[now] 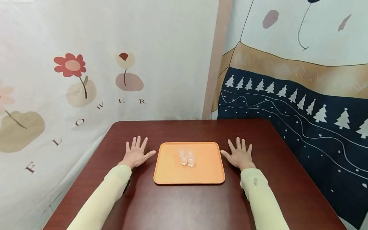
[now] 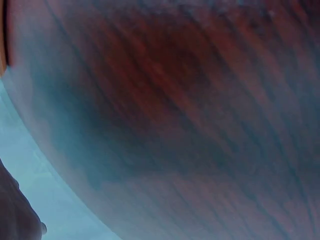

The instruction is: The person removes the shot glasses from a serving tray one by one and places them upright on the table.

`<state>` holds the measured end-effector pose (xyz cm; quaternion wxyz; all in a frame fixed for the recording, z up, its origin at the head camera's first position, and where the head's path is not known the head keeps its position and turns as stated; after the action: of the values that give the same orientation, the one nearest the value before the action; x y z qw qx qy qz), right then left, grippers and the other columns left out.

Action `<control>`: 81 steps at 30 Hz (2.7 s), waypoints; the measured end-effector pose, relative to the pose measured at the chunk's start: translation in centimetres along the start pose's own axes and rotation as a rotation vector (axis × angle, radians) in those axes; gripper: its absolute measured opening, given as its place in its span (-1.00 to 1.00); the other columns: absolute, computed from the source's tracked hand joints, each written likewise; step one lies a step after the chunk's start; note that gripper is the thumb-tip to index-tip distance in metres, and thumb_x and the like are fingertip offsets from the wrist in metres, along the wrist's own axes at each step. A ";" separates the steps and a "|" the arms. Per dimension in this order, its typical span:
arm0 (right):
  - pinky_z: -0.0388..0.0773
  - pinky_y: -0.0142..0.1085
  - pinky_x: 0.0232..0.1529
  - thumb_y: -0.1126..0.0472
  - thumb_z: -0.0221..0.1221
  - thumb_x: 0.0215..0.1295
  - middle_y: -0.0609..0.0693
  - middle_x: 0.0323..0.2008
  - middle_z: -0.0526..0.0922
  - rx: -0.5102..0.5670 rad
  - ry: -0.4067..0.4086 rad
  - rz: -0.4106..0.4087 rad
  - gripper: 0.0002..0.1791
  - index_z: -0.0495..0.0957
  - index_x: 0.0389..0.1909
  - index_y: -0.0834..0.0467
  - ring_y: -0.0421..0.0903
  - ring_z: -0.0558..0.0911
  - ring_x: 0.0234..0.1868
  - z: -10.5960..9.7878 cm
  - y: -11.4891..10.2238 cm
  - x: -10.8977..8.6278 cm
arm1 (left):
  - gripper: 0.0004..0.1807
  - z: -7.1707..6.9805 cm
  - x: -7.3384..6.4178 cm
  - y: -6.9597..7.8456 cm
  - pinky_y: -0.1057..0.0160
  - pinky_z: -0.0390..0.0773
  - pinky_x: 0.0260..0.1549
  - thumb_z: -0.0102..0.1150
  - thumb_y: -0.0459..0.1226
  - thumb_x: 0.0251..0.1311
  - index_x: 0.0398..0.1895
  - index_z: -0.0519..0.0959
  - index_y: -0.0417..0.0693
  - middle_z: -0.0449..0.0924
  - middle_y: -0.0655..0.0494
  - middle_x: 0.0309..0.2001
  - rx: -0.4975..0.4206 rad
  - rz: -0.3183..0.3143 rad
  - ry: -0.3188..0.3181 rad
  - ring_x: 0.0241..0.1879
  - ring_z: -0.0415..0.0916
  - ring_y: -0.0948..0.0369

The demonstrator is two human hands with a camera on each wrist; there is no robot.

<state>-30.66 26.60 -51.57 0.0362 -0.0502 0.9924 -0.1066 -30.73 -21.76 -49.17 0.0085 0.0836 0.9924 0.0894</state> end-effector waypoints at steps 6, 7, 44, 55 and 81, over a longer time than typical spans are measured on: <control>-0.46 0.43 0.28 -0.58 -0.35 0.30 0.45 0.50 -0.25 0.005 0.002 0.005 0.08 -0.03 0.58 0.14 0.46 -0.26 0.47 -0.2 0.0 0.0 | 0.10 0.2 0.3 0.0 -0.34 -0.45 0.33 -0.32 0.49 0.22 0.61 -0.10 -0.05 -0.31 -0.33 0.55 0.014 0.018 -0.010 0.52 -0.46 -0.22; -0.46 0.43 0.27 -0.58 -0.35 0.30 0.45 0.50 -0.25 0.005 0.002 0.006 0.08 -0.03 0.58 0.14 0.47 -0.26 0.47 -0.3 0.1 0.0 | 0.10 0.2 0.4 0.0 -0.34 -0.45 0.33 -0.32 0.49 0.23 0.61 -0.10 -0.05 -0.31 -0.33 0.55 0.014 0.020 -0.013 0.52 -0.46 -0.22; -0.29 0.42 0.31 -0.49 -0.20 0.35 0.45 0.50 -0.17 0.052 0.030 0.013 0.01 0.02 0.56 0.14 0.48 -0.17 0.46 -0.9 -1.6 0.1 | 0.03 0.0 -0.4 1.4 -0.38 -0.30 0.33 0.03 0.32 0.24 0.59 0.01 -0.06 -0.08 -0.31 0.53 -0.004 0.090 -0.021 0.52 -0.21 -0.20; -0.25 0.41 0.31 -0.42 -0.13 0.39 0.45 0.50 -0.16 0.058 0.032 0.016 -0.04 0.00 0.57 0.15 0.48 -0.15 0.46 -1.1 -1.9 0.0 | 0.02 0.2 -0.8 2.0 -0.35 -0.24 0.35 0.07 0.32 0.22 0.58 0.06 -0.06 -0.03 -0.29 0.52 -0.028 0.126 -0.057 0.52 -0.17 -0.17; -0.17 0.35 0.36 -0.27 -0.01 0.44 0.40 0.51 -0.09 0.162 0.095 -0.085 -0.12 0.02 0.56 0.16 0.40 -0.05 0.48 -1.3 -4.5 0.5 | -0.13 1.5 -1.6 1.9 -0.11 0.16 0.35 0.23 0.19 0.20 0.46 0.29 -0.06 0.23 -0.19 0.43 -0.255 0.210 -0.136 0.45 0.12 -0.11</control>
<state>-30.88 22.47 -49.41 -0.0118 -0.0842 0.9781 -0.1900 -28.82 -19.88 -50.26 0.0769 0.1909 0.9560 0.2092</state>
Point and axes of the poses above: each hand's wrist, its own x-axis towards the middle knuckle, its own z-axis out of the palm, y = z × x, the point moved 1 cm from there along x, towards the middle knuckle
